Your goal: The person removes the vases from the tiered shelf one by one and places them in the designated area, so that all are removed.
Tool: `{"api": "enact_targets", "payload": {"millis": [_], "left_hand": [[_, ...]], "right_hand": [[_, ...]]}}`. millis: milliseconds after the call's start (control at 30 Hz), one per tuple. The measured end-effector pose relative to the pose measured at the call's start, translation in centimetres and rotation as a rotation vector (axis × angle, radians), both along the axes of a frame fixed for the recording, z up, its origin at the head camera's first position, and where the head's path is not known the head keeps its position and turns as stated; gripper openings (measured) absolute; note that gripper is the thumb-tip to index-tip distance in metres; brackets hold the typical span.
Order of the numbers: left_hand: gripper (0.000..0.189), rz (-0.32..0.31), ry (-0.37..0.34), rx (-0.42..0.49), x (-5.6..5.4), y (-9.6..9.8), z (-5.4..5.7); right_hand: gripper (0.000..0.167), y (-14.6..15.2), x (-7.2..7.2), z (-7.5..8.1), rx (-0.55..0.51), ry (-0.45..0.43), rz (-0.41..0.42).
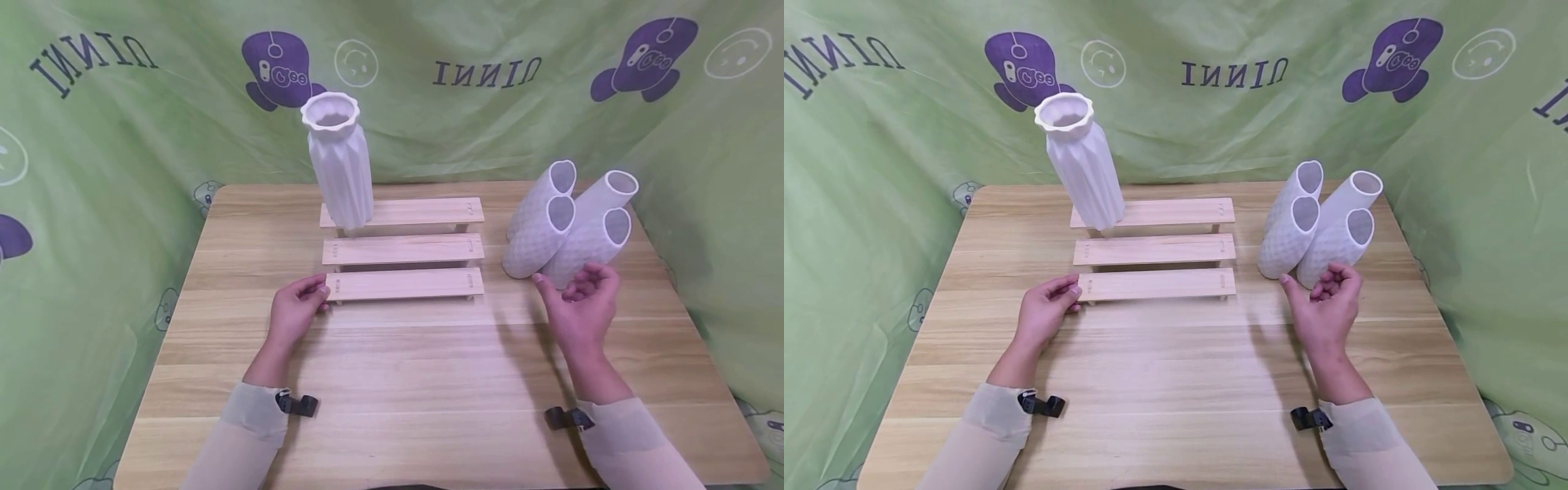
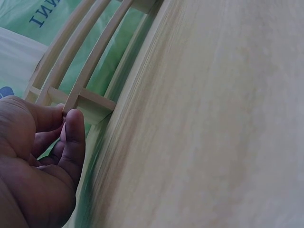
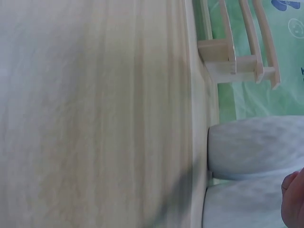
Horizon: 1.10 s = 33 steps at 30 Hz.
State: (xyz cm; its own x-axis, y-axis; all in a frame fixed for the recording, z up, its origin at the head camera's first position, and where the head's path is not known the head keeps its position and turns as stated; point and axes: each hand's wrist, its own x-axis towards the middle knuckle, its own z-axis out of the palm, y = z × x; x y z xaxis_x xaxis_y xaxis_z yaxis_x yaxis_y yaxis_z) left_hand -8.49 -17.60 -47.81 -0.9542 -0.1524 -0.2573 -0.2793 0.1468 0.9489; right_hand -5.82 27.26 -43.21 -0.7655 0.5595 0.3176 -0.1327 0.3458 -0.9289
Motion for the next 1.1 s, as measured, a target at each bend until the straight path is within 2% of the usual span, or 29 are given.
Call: {"api": "enact_targets", "payload": {"millis": [133, 267, 633, 867, 1100], "left_hand": [[0.036, 0.002, 0.005, 0.006, 0.0, 0.0, -0.1], [0.035, 0.003, 0.003, 0.005, 0.0, -0.1, 0.0], [0.036, -0.004, -0.009, 0.005, -0.1, -0.1, -0.1], [0.036, -0.01, 0.003, 0.006, 0.0, -0.1, 0.0], [0.035, -0.01, -0.004, 0.003, -0.1, -0.2, 0.0]], "right_hand": [[0.069, -0.2, -0.3, -0.4, -0.027, 0.038, 0.032], [0.069, -1.0, -0.5, -0.2, -0.039, 0.084, 0.082], [0.067, -3.4, -1.3, 0.5, -0.023, 0.132, 0.16], [0.07, -4.7, -2.2, 0.8, -0.039, 0.128, 0.198], [0.071, -6.3, -3.0, 1.2, -0.018, 0.166, 0.254]]}}
